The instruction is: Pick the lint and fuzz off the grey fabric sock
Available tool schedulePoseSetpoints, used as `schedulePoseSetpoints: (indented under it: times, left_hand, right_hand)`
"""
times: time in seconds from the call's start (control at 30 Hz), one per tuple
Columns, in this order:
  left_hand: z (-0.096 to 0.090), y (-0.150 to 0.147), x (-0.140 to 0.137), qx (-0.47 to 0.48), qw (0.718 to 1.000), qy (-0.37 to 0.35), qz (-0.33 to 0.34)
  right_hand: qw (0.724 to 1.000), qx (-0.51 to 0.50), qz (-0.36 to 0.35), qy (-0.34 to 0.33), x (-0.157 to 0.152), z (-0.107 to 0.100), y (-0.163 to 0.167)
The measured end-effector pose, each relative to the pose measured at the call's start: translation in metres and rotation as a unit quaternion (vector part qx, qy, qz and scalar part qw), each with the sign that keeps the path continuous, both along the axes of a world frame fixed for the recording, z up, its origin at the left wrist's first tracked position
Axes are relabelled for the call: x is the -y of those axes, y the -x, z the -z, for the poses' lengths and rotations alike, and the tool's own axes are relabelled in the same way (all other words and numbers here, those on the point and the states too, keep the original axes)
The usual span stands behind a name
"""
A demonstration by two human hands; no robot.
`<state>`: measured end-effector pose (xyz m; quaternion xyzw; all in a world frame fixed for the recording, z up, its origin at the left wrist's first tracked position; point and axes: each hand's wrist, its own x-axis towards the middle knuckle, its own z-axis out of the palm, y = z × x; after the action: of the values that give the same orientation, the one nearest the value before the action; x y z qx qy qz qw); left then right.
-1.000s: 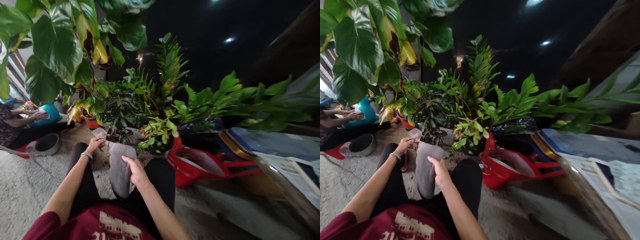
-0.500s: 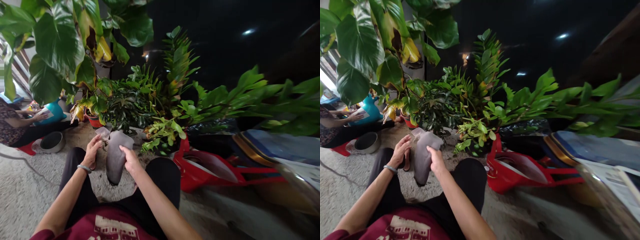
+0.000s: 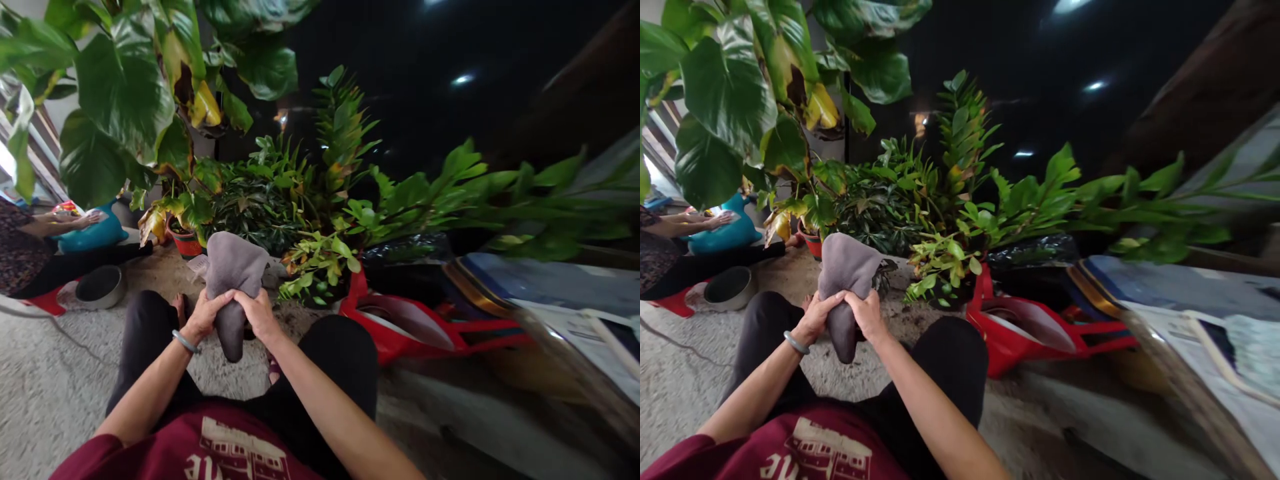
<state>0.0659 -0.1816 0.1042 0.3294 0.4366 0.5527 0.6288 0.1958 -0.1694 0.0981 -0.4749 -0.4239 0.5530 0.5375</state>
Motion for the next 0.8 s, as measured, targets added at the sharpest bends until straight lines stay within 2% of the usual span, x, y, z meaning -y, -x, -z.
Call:
schedulePoseSetpoints:
  times: [0.1,0.27,0.33,0.43,0.53,0.73,0.8]
  left_hand:
    - [-0.002,0.000,-0.001,0.001,0.999,0.030,-0.027]
    - [0.002,0.005,-0.001,-0.036,0.996,0.059,-0.049]
    - [0.001,0.007,0.001,-0.047,0.996,0.064,-0.038]
    - [-0.008,0.014,-0.001,-0.066,0.996,0.056,-0.031]
    - [-0.030,0.022,-0.011,-0.079,0.996,0.032,-0.033]
    - [-0.102,0.030,-0.064,-0.037,0.990,-0.102,-0.094]
    - [-0.111,0.030,-0.083,-0.007,0.989,-0.115,-0.089]
  right_hand:
    - [1.000,-0.007,-0.001,-0.005,-0.022,0.002,-0.030]
    - [0.981,-0.091,0.078,0.151,-0.079,0.013,-0.062]
    - [0.980,-0.107,0.073,0.154,-0.100,0.013,-0.061]
    - [0.984,-0.122,0.064,0.109,-0.124,0.006,-0.054]
    - [0.990,-0.107,0.040,0.084,-0.139,0.002,-0.053]
    - [0.996,-0.050,0.008,0.077,-0.136,0.015,-0.058]
    - [0.996,-0.028,0.005,0.080,-0.129,0.022,-0.057]
